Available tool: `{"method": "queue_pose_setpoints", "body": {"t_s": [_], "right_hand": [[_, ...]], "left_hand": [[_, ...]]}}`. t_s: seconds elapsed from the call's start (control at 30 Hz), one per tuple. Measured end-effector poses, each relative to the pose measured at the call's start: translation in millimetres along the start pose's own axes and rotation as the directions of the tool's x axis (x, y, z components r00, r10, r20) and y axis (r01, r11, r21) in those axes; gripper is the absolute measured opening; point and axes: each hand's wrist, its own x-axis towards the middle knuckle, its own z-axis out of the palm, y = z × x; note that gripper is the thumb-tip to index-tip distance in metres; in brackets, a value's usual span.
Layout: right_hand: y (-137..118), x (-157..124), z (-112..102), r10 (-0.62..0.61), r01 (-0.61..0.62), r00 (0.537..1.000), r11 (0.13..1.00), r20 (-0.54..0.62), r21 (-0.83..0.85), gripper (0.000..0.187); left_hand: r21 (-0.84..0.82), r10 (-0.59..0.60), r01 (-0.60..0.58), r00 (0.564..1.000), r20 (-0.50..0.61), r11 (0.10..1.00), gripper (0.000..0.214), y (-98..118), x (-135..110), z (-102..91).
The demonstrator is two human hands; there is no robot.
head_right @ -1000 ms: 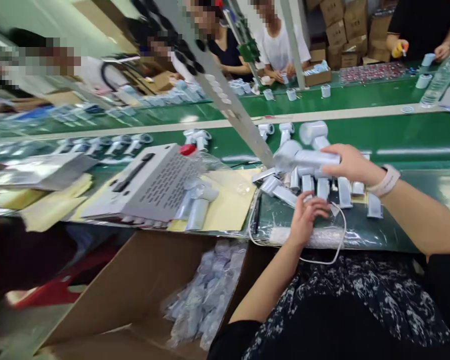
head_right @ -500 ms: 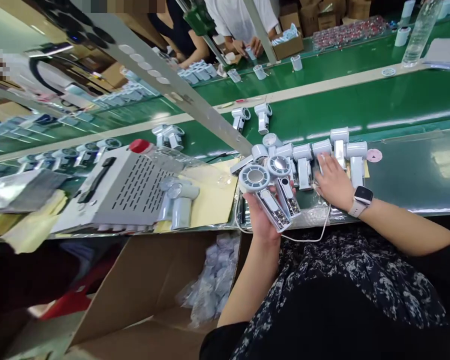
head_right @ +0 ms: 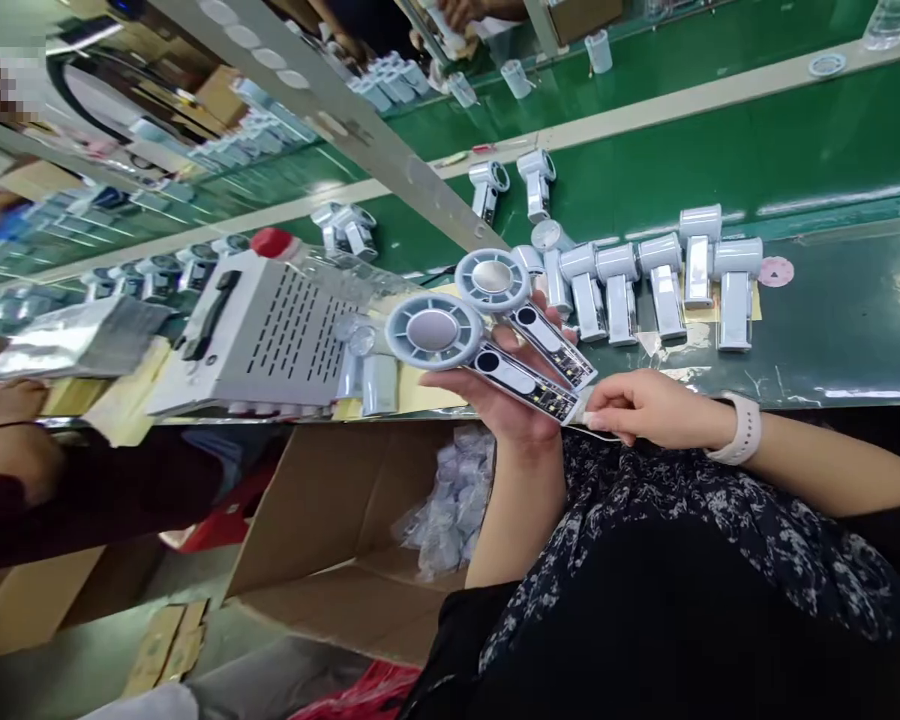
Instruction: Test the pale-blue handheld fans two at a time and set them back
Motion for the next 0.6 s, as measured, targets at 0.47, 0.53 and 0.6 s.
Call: {"method": "queue_pose_setpoints", "body": {"t_s": [0.47, 0.53, 0.6], "right_hand": [[9.1, -1.4, 21.8, -0.172, 0.148, 0.968, 0.979, -0.182, -0.141, 0.033], [10.9, -0.5, 20.4, -0.255, 0.22, 0.951, 0.955, -0.172, -0.201, 0.034], [14.2, -0.8, 21.0, -0.302, 0.265, 0.936, 0.943, -0.18, -0.2, 0.036]], "left_hand": [[-0.037, 0.136, -0.137, 0.99, -0.032, 0.99, 0.085, -11.7, -10.9, 10.9], [-0.066, 0.128, -0.129, 0.992, -0.026, 0.989, 0.083, -12.3, -12.3, 10.7], [-0.107, 0.137, -0.138, 0.99, -0.018, 0.985, 0.079, -13.2, -13.7, 10.6]]}}
